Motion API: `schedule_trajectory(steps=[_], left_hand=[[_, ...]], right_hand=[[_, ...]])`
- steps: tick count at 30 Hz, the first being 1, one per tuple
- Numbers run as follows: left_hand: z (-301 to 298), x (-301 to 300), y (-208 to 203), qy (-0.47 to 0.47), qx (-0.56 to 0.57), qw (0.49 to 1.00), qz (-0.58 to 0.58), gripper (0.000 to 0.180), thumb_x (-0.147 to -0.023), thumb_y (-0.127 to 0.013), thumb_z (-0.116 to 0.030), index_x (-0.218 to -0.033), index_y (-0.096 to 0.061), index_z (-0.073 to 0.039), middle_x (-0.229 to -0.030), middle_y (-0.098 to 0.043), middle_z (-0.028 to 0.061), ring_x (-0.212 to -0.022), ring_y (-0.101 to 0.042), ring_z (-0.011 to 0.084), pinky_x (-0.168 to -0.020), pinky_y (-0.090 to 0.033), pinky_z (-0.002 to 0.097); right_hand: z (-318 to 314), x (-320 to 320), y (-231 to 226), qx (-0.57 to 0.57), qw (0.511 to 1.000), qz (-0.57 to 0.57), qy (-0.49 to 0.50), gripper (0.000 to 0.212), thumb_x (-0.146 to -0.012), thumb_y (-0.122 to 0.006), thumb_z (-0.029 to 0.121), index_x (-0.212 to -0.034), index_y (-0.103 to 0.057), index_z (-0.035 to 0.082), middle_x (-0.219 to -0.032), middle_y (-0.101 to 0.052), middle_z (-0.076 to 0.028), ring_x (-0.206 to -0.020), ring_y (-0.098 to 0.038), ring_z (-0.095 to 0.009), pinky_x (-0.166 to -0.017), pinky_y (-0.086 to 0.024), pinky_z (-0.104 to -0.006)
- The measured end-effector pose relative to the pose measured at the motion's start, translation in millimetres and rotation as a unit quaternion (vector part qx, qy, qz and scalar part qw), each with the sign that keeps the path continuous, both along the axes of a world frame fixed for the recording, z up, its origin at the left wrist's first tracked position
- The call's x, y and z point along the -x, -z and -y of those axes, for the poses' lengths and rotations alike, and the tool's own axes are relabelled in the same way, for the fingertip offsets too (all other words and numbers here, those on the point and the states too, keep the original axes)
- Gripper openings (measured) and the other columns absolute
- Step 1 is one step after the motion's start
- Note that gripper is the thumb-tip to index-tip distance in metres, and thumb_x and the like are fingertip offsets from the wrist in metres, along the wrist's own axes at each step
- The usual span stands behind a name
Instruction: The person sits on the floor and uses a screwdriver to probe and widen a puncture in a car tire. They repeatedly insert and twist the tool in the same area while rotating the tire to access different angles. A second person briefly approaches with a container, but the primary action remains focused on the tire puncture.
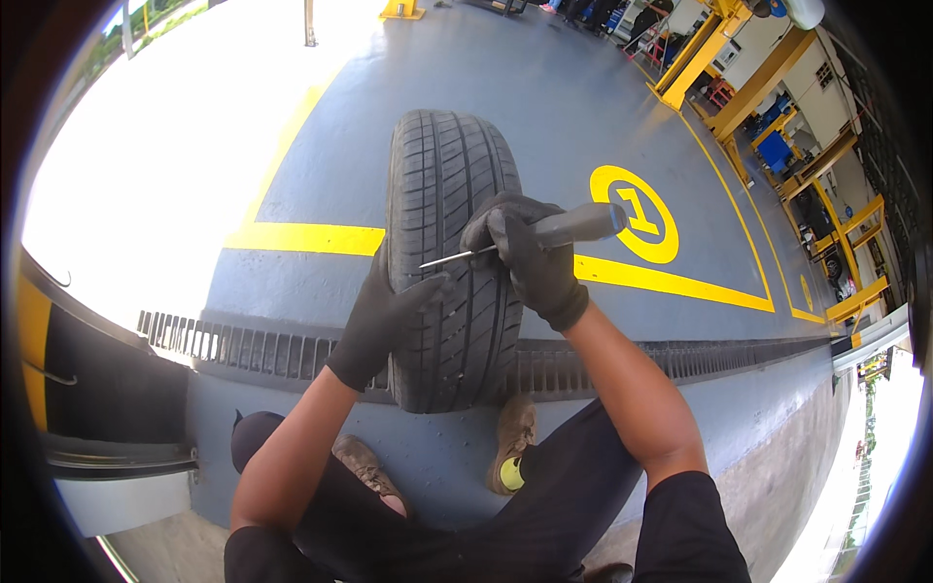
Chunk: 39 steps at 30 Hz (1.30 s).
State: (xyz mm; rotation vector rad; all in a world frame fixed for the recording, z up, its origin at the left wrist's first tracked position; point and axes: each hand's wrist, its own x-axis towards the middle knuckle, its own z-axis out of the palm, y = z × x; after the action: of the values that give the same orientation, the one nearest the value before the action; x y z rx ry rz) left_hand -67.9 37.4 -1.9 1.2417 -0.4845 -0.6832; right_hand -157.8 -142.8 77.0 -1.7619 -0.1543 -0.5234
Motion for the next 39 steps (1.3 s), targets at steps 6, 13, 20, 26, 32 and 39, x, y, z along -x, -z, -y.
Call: schedule_trajectory(steps=[6,13,20,26,32,39], left_hand=[[2,3,2,-0.018,0.032,0.999,-0.005,0.066,-0.091,-0.075,-0.023,-0.145,-0.045,0.004,-0.126,-0.066,0.0159,-0.112,-0.067,0.0208,-0.096,-0.055,0.0337],[5,10,-4,-0.042,0.053,0.996,-0.05,0.07,-0.09,-0.077,-0.021,-0.146,-0.044,0.003,-0.13,-0.063,0.0162,-0.117,-0.065,0.0213,-0.101,-0.054,0.0353],[18,24,23,-0.042,0.056,0.997,0.014,0.085,-0.086,-0.08,-0.019,-0.152,-0.031,0.004,-0.138,-0.057,0.0196,-0.124,-0.061,0.0246,-0.105,-0.052,0.0373],[27,38,26,-0.086,0.066,0.994,-0.005,0.086,-0.085,-0.08,-0.021,-0.15,-0.031,0.006,-0.136,-0.056,0.0215,-0.124,-0.061,0.0268,-0.105,-0.053,0.0388],[20,37,22,-0.091,0.07,0.993,-0.023,0.09,-0.084,-0.081,-0.022,-0.152,-0.029,0.006,-0.137,-0.055,0.022,-0.126,-0.06,0.0272,-0.107,-0.052,0.0395],[23,38,25,-0.099,0.084,0.991,0.016,0.101,-0.082,-0.083,-0.024,-0.155,-0.02,0.007,-0.141,-0.051,0.0239,-0.128,-0.058,0.0281,-0.108,-0.05,0.0393]], right_hand=[[-17,3,27,0.384,0.875,0.29,0.048,0.01,-0.093,-0.058,0.006,-0.087,-0.067,0.005,-0.082,-0.069,-0.009,-0.074,-0.071,-0.026,-0.065,-0.055,-0.032],[-10,-2,13,-0.139,0.986,-0.071,0.062,0.042,-0.107,-0.052,0.035,-0.086,-0.067,0.002,-0.07,-0.067,-0.006,-0.052,-0.062,-0.009,-0.049,-0.047,-0.0228],[21,2,15,-0.106,0.991,-0.073,0.046,0.045,-0.105,-0.053,0.041,-0.086,-0.068,0.004,-0.069,-0.069,-0.007,-0.049,-0.061,-0.011,-0.043,-0.043,-0.0222],[34,-4,5,-0.184,0.983,-0.014,-0.015,0.039,-0.107,-0.049,0.032,-0.085,-0.063,0.003,-0.064,-0.065,-0.01,-0.043,-0.056,-0.014,-0.04,-0.041,-0.0229],[26,9,-8,-0.054,0.997,-0.026,0.057,0.036,-0.106,-0.051,0.027,-0.082,-0.064,0.002,-0.066,-0.067,-0.009,-0.047,-0.057,-0.012,-0.044,-0.042,-0.0238],[15,8,-9,0.023,0.997,-0.032,0.069,0.034,-0.102,-0.056,0.026,-0.081,-0.067,0.002,-0.066,-0.067,-0.007,-0.05,-0.058,-0.01,-0.047,-0.043,-0.0232]])
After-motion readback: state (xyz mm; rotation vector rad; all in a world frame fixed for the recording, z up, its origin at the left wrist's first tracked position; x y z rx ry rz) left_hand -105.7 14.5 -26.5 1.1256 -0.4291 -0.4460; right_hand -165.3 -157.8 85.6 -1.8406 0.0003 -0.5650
